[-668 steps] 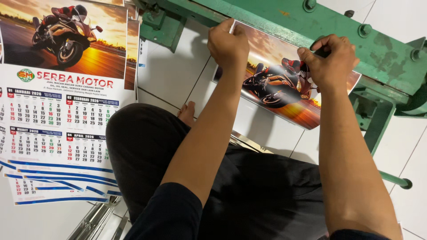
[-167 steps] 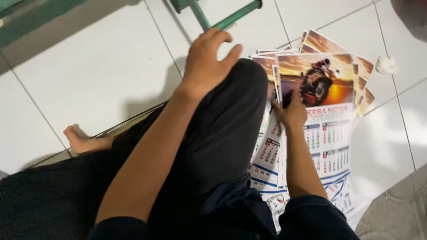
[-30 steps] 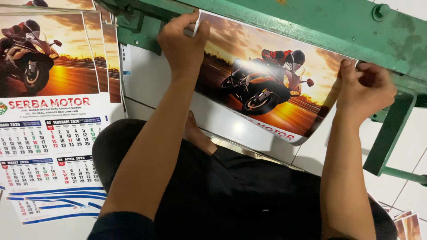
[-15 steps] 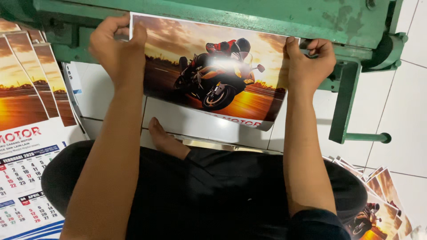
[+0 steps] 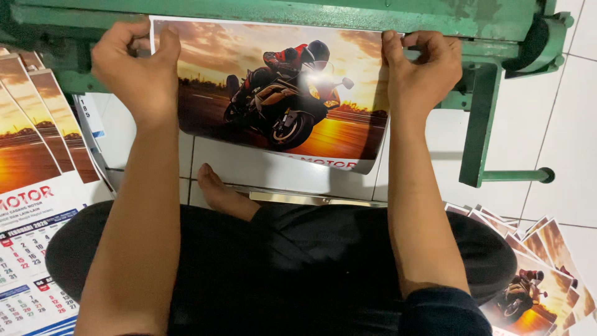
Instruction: The person sits on the floor and uses a green manual binding machine to bind calendar pages. They place a stack of printed calendar sheets into the machine, align them, and pull the lever to secure the binding. The person repeats this process for multiple calendar sets.
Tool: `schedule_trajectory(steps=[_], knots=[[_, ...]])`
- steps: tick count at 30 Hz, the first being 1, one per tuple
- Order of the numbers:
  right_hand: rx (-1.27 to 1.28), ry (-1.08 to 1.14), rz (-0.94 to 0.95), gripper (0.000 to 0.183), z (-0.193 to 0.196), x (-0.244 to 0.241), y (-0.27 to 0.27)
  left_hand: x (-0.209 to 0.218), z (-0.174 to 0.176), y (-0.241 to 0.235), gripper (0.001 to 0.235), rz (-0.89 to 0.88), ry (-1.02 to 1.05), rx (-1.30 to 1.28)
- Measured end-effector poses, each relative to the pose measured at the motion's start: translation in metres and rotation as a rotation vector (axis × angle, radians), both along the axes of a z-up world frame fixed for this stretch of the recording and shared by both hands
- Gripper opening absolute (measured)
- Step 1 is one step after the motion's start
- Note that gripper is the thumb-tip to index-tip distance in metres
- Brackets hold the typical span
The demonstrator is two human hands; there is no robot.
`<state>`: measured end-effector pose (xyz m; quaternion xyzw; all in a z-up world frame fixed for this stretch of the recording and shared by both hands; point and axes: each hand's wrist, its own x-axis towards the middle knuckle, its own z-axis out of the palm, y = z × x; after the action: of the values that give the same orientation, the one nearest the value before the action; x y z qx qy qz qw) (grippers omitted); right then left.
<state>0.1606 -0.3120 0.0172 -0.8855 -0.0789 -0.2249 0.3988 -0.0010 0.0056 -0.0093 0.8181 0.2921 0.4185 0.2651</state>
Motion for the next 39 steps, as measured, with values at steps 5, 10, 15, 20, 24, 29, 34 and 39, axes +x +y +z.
schedule_trajectory(steps=[5,10,15,20,24,29,34,39], knots=[[-0.234,-0.312,0.118,0.009,0.0,0.0,0.007,0.003,0.002,-0.003,0.01,0.05,0.006,-0.051],[-0.159,-0.126,0.163,0.017,0.008,-0.004,0.017,0.004,0.01,-0.011,0.013,0.09,-0.003,-0.157],[-0.232,-0.105,0.26,0.016,0.006,0.004,0.007,0.006,0.011,-0.013,0.016,0.102,-0.027,-0.204],[-0.354,-0.276,0.353,0.025,0.007,0.015,0.012,0.006,0.008,-0.014,0.012,0.097,-0.076,-0.128],[-0.284,-0.247,0.585,0.018,0.004,0.019,0.008,0.009,0.006,-0.016,0.014,0.148,-0.052,-0.144],[-0.338,-0.195,0.573,0.01,0.002,0.018,0.012,0.012,0.015,-0.017,0.011,0.163,-0.099,-0.152],[-0.341,-0.106,0.535,0.032,0.005,0.011,0.016,0.014,0.015,-0.02,0.014,0.195,-0.051,-0.279],[-0.281,-0.04,0.58,0.032,0.004,0.015,0.013,0.015,0.004,-0.019,0.012,0.207,-0.059,-0.268]])
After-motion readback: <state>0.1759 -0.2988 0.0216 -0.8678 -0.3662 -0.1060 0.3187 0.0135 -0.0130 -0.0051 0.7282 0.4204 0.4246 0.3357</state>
